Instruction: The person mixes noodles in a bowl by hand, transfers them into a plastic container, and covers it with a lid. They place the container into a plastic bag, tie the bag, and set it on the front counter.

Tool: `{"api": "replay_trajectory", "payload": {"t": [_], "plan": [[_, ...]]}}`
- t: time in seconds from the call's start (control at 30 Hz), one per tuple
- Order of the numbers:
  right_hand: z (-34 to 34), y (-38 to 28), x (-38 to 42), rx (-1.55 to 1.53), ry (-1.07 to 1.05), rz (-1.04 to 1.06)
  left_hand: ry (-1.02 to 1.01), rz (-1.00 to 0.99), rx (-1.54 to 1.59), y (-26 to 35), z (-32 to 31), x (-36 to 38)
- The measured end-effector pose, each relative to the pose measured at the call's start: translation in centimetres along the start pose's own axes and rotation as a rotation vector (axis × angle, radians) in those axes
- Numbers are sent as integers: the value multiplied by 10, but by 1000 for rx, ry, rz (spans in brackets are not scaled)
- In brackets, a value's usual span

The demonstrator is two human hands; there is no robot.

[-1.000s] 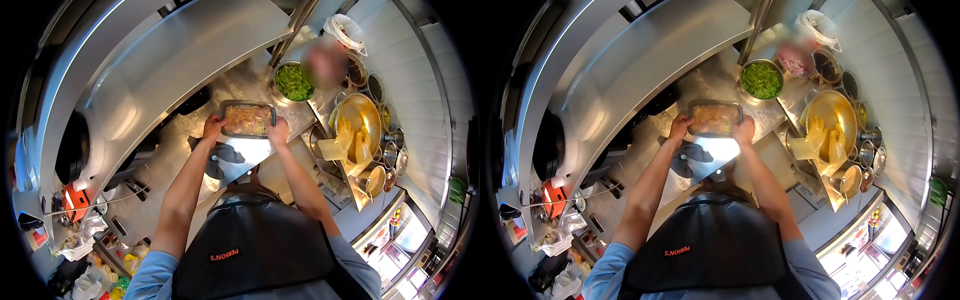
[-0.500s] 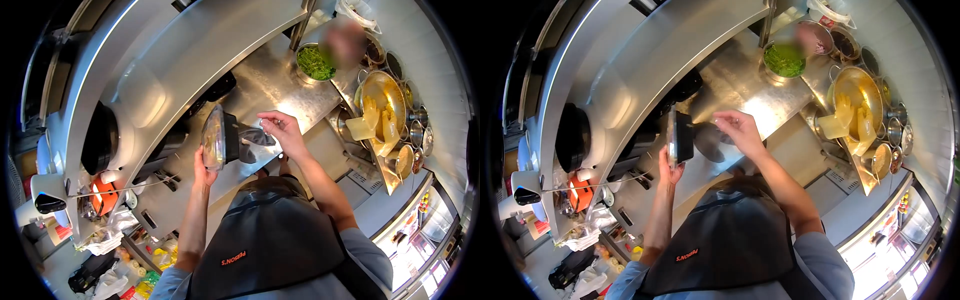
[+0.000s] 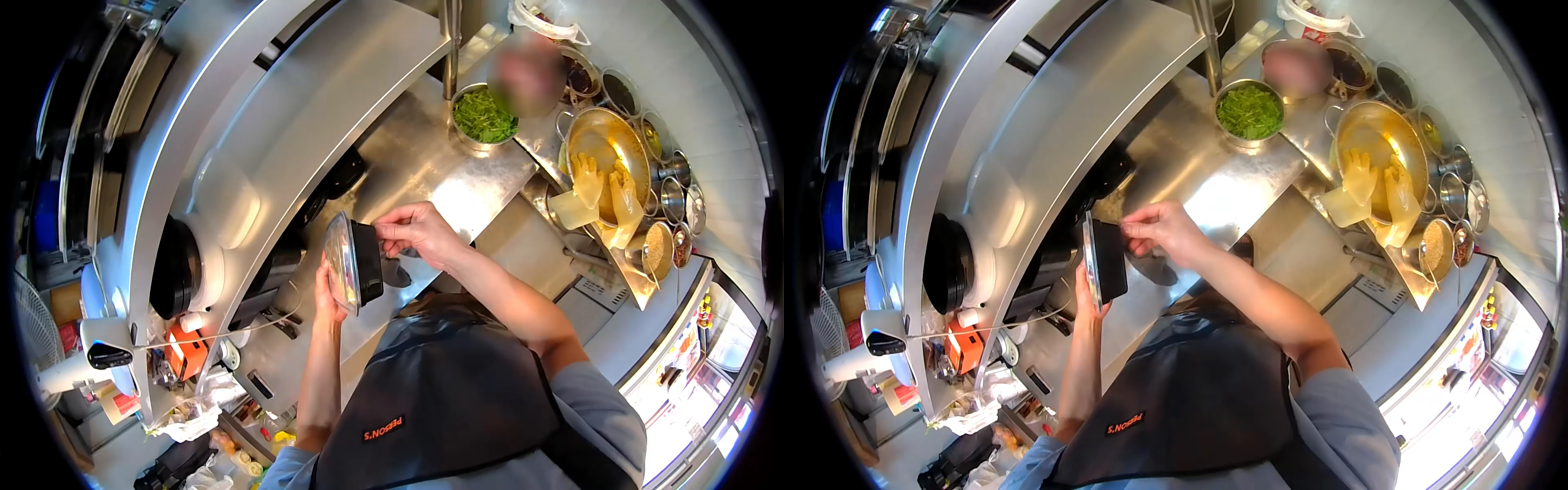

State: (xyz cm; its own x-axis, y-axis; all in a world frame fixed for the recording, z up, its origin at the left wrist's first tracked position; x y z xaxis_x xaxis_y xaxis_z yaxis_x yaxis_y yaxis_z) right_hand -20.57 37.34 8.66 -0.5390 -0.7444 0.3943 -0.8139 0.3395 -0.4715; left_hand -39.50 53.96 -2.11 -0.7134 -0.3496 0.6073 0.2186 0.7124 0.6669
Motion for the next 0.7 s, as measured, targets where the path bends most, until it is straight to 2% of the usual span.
{"api": "replay_trajectory", "payload": {"t": [0.03,0.07,0.1,0.13,0.17,0.2,0.27,0.3,0.33,0.37,0.4,0.43,0.47,0.5,0.53,0.6,0.67,0.7], "plan": [[10,4,-4,-43,11,-70,21,23,-29,-5,3,0],[34,-4,-12,-4,101,-37,106,58,-89,-11,16,2],[48,-30,-12,23,124,-13,98,58,-75,-19,27,0],[64,-108,1,301,201,478,25,53,-138,-7,-5,16],[62,-174,28,588,253,965,-20,46,-139,-6,-11,19],[63,-235,51,529,382,1039,-64,44,-88,-9,-8,20],[41,-360,112,778,603,1506,-95,37,-16,-26,23,21],[59,-408,118,726,776,1606,-85,31,0,-30,16,18],[86,-459,107,732,770,1732,35,38,-22,-33,20,24],[104,-504,90,949,915,1792,178,45,-44,-34,27,39],[130,-545,47,1188,892,1673,74,6,-17,-29,6,44],[189,-582,-26,1474,847,1196,225,11,-20,-41,30,49],[251,-602,-94,1737,711,726,269,52,45,-50,46,57],[208,-570,-95,1877,649,932,332,41,104,-57,64,62],[164,-533,-94,2016,611,1154,464,8,181,-45,45,69],[110,-441,-71,1732,529,1130,506,-19,212,-55,64,78],[137,-265,-99,1369,98,684,607,-24,270,-60,74,96],[151,-174,-108,1173,-2,447,605,-16,265,-70,93,99]]}}
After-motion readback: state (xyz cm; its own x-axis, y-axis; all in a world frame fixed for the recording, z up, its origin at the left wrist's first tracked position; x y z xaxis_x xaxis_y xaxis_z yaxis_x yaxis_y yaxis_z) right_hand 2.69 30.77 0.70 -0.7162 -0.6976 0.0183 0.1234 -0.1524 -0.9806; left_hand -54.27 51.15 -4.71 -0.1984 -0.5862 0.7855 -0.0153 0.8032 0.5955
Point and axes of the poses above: each hand's wrist, its own x-axis away from the middle knuckle, its own z-axis out of the back of the hand, y = z × x, the point moved 9 cm from there along -x, towards the middle knuckle, and after that the axes turned 15 degrees about -x, right-handed, at the moved point
